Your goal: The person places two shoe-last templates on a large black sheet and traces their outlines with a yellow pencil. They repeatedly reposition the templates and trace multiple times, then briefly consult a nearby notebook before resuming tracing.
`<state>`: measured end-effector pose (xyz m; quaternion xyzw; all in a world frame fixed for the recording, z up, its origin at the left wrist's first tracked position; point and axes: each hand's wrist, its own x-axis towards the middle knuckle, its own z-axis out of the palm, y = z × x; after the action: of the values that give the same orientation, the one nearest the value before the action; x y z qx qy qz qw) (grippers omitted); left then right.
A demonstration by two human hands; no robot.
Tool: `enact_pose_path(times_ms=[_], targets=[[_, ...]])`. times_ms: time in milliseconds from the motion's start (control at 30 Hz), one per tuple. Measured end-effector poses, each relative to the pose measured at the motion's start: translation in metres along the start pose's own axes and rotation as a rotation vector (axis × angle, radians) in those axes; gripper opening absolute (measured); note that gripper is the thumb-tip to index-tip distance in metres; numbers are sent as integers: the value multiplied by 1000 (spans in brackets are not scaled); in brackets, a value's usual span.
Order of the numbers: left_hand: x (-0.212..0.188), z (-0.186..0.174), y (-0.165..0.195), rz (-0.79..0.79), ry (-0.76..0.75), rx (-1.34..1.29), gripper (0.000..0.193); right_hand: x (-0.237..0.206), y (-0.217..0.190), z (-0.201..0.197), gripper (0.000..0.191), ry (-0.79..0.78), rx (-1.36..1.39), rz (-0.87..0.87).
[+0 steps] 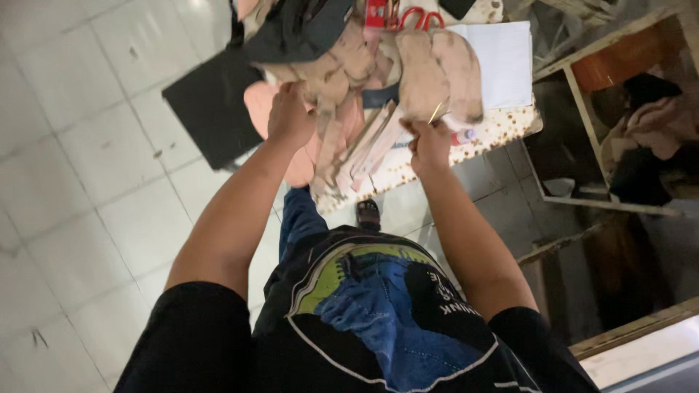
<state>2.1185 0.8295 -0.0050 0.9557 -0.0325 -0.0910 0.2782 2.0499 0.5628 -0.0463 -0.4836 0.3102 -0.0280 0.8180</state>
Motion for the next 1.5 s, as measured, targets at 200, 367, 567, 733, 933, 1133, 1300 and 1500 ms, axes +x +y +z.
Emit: enact_pose_path(times_ms=[200,367,567,733,933,1133,1300,1500], targets=[[112,-36,-14,-30,-69,189,103,3,38,46,14,194,-91,254],[167,-59,-39,5,-179,361,123,-7,65,84,23,180,-277,380],[183,-60,-57,111,-253,288,103,-16,84,122,31,108,-405,235],[206,-82,-60,627,56,117,72,3,71,157,33,138,-533,89],[238,-102,-66,540,230,226,67,23,65,177,41,262,-510,205],[252,-89,-81,399,-96,-45,95,40,76,185,44,343,-575,148],[210,-83,-108,147,62,76,95,45,72,168,23,376,-630,-76],[163,-65,-152,26,73,-227,70,-1,61,97,21,547,-623,-60]])
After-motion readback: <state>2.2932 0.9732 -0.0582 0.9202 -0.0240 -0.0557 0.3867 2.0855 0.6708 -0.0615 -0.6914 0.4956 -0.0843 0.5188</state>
